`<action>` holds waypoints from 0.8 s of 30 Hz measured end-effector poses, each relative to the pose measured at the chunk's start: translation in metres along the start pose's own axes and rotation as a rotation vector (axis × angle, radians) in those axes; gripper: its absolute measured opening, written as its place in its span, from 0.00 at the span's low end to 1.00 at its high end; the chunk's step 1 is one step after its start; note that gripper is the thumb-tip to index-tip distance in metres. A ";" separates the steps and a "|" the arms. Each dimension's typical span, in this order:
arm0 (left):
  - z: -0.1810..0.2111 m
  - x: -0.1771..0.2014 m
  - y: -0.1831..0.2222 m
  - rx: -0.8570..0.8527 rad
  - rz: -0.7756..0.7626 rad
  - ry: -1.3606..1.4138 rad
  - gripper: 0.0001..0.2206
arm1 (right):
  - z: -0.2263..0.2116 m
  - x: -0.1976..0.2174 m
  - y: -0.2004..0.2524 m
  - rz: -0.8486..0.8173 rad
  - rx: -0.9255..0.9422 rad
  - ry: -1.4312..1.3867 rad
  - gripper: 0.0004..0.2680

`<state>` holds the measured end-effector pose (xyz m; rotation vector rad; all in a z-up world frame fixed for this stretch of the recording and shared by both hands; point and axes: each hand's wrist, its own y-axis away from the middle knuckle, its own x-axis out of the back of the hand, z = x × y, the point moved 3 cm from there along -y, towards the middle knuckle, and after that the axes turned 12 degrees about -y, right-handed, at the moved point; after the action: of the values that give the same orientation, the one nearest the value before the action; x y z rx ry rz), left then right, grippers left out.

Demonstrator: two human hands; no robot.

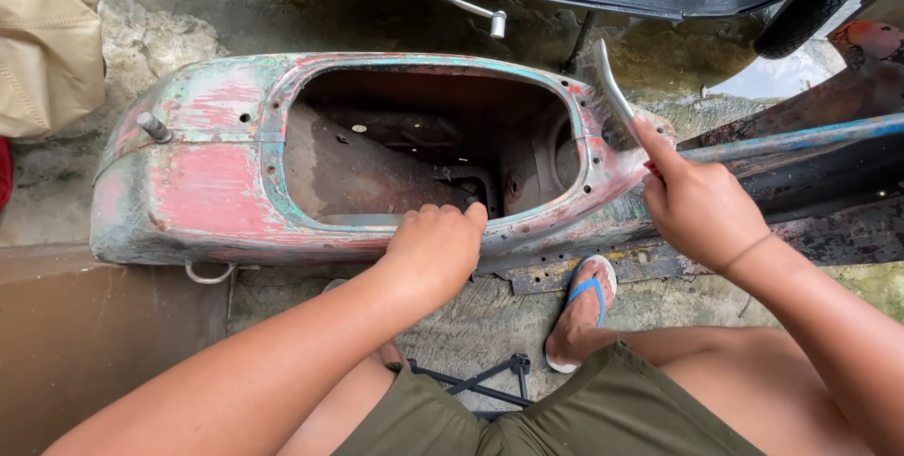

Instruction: Scrubbing the metal frame of a vintage scooter with a wire brush to remove rust or debris.

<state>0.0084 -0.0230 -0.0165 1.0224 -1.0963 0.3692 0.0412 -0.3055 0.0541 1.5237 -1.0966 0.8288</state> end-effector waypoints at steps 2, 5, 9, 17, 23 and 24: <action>0.000 0.002 0.000 0.004 -0.010 -0.010 0.16 | -0.015 0.002 -0.022 -0.027 -0.026 0.011 0.28; -0.002 0.008 0.003 -0.014 -0.023 -0.002 0.15 | -0.036 0.013 -0.052 -0.058 -0.069 0.012 0.27; -0.004 0.009 0.006 -0.053 -0.032 0.026 0.13 | -0.041 0.021 -0.064 -0.065 -0.053 -0.054 0.28; 0.001 -0.002 0.000 -0.005 0.019 -0.012 0.12 | -0.005 0.011 0.008 -0.017 -0.002 0.024 0.27; 0.008 -0.001 -0.001 0.044 0.003 -0.116 0.15 | -0.046 0.024 -0.040 -0.080 -0.093 -0.020 0.26; 0.008 0.001 0.000 0.041 -0.009 -0.113 0.16 | -0.061 0.029 -0.051 -0.100 -0.121 -0.066 0.26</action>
<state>0.0048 -0.0295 -0.0148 1.0949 -1.1891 0.3310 0.1016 -0.2500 0.0768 1.5001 -1.0897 0.6362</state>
